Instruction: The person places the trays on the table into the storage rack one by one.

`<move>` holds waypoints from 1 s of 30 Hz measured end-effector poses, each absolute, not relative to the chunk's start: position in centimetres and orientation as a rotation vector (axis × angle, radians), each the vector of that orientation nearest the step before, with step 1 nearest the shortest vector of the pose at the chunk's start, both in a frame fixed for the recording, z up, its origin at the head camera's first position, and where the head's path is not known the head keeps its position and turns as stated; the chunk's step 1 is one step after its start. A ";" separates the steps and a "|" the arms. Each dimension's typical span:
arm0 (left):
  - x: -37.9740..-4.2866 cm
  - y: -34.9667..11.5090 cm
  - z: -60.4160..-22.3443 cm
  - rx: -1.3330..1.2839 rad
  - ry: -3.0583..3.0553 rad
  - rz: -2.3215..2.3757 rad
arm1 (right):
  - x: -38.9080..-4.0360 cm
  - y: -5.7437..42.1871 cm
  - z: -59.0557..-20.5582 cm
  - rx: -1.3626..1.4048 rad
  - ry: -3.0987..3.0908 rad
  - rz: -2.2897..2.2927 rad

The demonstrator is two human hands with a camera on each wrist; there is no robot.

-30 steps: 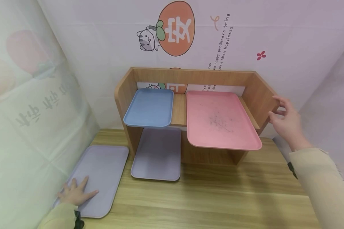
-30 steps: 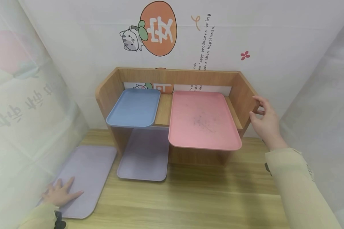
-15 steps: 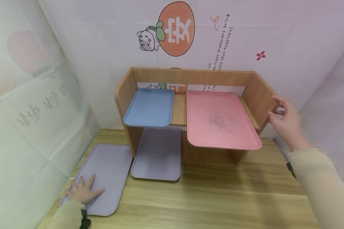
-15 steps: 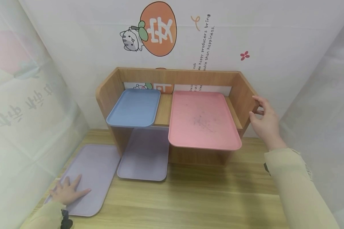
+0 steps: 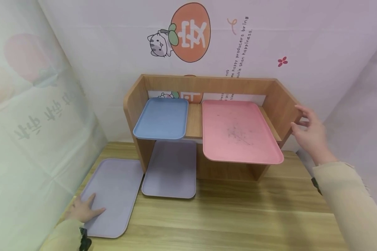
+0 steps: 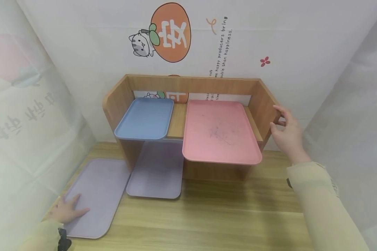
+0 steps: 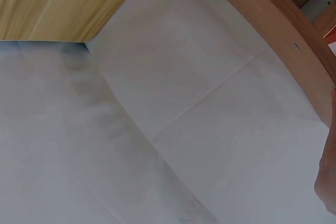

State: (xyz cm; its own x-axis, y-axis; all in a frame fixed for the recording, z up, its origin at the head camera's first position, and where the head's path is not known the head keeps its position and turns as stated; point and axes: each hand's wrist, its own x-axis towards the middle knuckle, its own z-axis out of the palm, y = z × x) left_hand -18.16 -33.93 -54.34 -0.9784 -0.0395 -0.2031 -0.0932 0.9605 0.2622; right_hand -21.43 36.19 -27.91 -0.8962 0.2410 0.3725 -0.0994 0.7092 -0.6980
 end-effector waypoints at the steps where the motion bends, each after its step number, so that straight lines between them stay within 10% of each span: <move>1: -18.1 -33.9 -53.9 -0.094 2.908 0.399 | -21.4 36.2 -27.9 -0.106 -2.472 1.048; 30: -17.2 -36.9 -49.1 0.348 2.978 0.646 | -21.7 35.6 -27.5 -0.040 -2.460 1.031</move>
State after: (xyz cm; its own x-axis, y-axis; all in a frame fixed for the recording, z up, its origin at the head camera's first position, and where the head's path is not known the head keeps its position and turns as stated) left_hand -17.24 -36.92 -49.06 -0.9715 0.2359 -0.0244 0.2046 0.8855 0.4172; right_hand -21.69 35.55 -27.53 -0.8895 0.2024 0.4097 -0.1501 0.7173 -0.6804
